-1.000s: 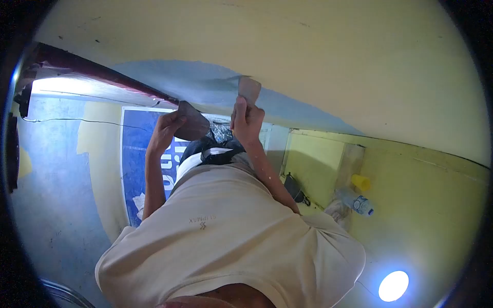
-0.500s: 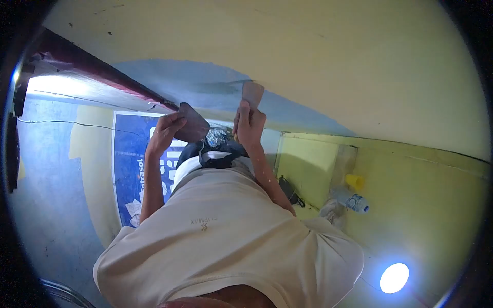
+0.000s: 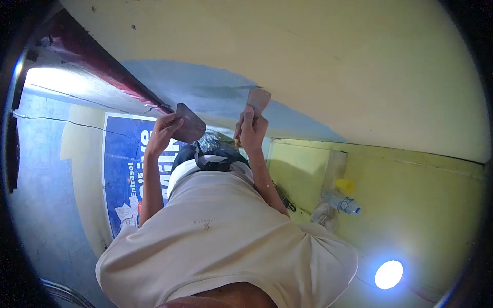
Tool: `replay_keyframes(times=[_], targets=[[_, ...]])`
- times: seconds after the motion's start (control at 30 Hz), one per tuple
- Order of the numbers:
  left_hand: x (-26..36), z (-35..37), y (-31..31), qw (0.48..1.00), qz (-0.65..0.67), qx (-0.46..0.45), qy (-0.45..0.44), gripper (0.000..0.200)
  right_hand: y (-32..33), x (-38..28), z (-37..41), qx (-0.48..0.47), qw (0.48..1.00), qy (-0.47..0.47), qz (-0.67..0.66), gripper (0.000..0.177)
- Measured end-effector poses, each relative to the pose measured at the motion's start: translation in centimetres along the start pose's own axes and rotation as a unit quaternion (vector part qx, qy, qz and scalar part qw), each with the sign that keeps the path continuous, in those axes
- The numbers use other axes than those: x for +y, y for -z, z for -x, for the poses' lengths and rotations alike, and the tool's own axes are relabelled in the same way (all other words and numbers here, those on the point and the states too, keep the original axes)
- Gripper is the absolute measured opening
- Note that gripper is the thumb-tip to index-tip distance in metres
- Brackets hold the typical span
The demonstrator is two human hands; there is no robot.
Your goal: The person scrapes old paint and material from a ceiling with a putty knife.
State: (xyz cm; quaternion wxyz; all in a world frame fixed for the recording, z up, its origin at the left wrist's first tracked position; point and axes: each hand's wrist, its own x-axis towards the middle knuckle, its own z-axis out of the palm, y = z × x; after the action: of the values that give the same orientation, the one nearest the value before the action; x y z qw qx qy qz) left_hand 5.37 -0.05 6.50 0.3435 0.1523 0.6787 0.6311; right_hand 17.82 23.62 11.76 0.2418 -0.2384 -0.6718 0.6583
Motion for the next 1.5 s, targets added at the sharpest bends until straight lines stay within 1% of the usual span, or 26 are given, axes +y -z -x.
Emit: replay_keyframes(times=[0.03,0.07,0.1,0.13,0.2,0.3,0.33,0.4,0.47,0.53,0.57,0.6,0.67,0.77,0.8,0.93,1.03,1.07,1.17,1.2,1.23,1.3,1.33,1.43,1.47,1.5], targets=[[-0.2,-0.1,0.2,1.0,0.003,0.008,-0.002,0.028,0.0,0.0,0.3,0.003,1.0,-0.011,0.004,0.048],[-0.6,-0.2,0.4,1.0,0.007,0.014,-0.002,0.028,-0.3,0.0,-0.1,0.009,0.999,-0.019,-0.041,0.047],[-0.2,0.0,0.2,1.0,0.012,0.016,0.001,0.029,-0.4,0.2,-0.3,0.009,0.999,-0.014,-0.035,0.047],[1.5,0.7,0.1,1.0,0.018,-0.002,-0.021,0.029,-0.5,0.4,-0.5,0.011,0.999,-0.011,-0.028,0.047],[0.7,0.5,0.0,0.999,0.015,0.013,-0.029,0.023,-0.4,0.8,-0.2,0.017,1.0,-0.006,-0.001,0.047],[0.4,0.5,0.4,0.999,0.026,0.016,-0.034,0.023,0.1,1.2,0.5,0.017,1.0,-0.014,-0.001,0.048],[0.6,0.6,0.3,0.999,0.035,0.011,-0.033,0.022,-0.6,-0.6,0.1,0.023,0.999,-0.016,-0.017,0.048],[0.9,0.7,0.0,0.998,0.053,0.004,-0.018,0.023,-0.2,-0.1,-0.7,0.021,0.999,0.016,-0.022,0.05],[1.7,1.1,-0.2,0.999,0.042,0.004,-0.025,0.023,-0.3,-0.3,-0.5,0.025,0.999,0.044,-0.017,0.051],[1.1,0.8,0.7,0.999,-0.001,-0.002,-0.041,0.023,0.0,-0.1,0.1,0.017,0.999,0.005,-0.036,0.051],[0.8,0.7,0.9,0.999,0.012,0.006,-0.047,0.023,0.0,0.1,0.2,0.014,0.999,-0.018,-0.044,0.051],[1.4,1.0,0.2,0.998,0.025,0.012,-0.053,0.023,-0.1,-0.8,0.2,0.01,1.0,0.012,-0.027,0.051],[1.8,1.2,-0.2,0.998,0.043,0.016,-0.048,0.023,0.7,0.7,0.2,0.016,1.0,0.011,-0.021,0.051],[-0.2,0.6,1.1,0.999,-0.011,-0.004,-0.033,0.026,1.3,1.6,0.2,0.023,1.0,0.01,-0.012,0.051],[-0.8,0.4,1.1,0.999,0.01,-0.015,-0.041,0.026,0.9,0.4,0.3,0.023,1.0,0.012,-0.016,0.051],[2.0,1.3,-0.2,0.998,0.035,-0.005,-0.052,0.021,0.9,-1.1,-0.5,0.029,0.999,0.039,-0.008,0.049],[1.4,1.0,-0.2,0.997,0.019,-0.004,-0.071,0.021,2.0,0.8,0.2,0.024,1.0,0.016,-0.006,0.049],[0.0,0.4,0.4,0.998,-0.007,-0.01,-0.061,0.021,1.9,1.0,0.5,0.026,0.999,0.013,-0.037,0.05],[0.0,0.4,0.4,0.999,0.04,-0.014,-0.031,0.024,1.2,0.5,0.4,0.026,0.999,0.029,-0.036,0.049],[-0.2,0.3,0.5,0.999,0.016,-0.009,-0.029,0.024,1.6,0.7,0.2,0.03,0.999,0.044,-0.008,0.049],[-0.3,0.3,0.7,0.999,0.014,-0.011,-0.029,0.023,1.8,0.8,0.4,0.034,0.999,0.031,-0.008,0.048],[0.0,0.1,0.7,0.999,0.014,-0.015,-0.034,0.023,1.8,0.1,0.6,0.04,0.999,0.01,-0.006,0.047],[0.3,0.1,0.5,0.998,0.021,-0.013,-0.05,0.023,1.6,-0.4,0.6,0.031,0.998,0.013,-0.046,0.047],[1.2,0.0,0.2,0.998,-0.004,-0.005,-0.066,0.022,0.9,-1.6,-0.3,0.013,0.999,0.031,-0.022,0.048],[0.3,-0.3,0.5,0.998,-0.007,-0.012,-0.056,0.022,1.3,-0.4,-0.4,0.017,0.998,0.052,0.005,0.049],[1.4,0.0,0.0,0.998,-0.005,-0.003,-0.069,0.023,1.4,-0.4,-0.2,0.019,0.999,0.036,0.008,0.05]])
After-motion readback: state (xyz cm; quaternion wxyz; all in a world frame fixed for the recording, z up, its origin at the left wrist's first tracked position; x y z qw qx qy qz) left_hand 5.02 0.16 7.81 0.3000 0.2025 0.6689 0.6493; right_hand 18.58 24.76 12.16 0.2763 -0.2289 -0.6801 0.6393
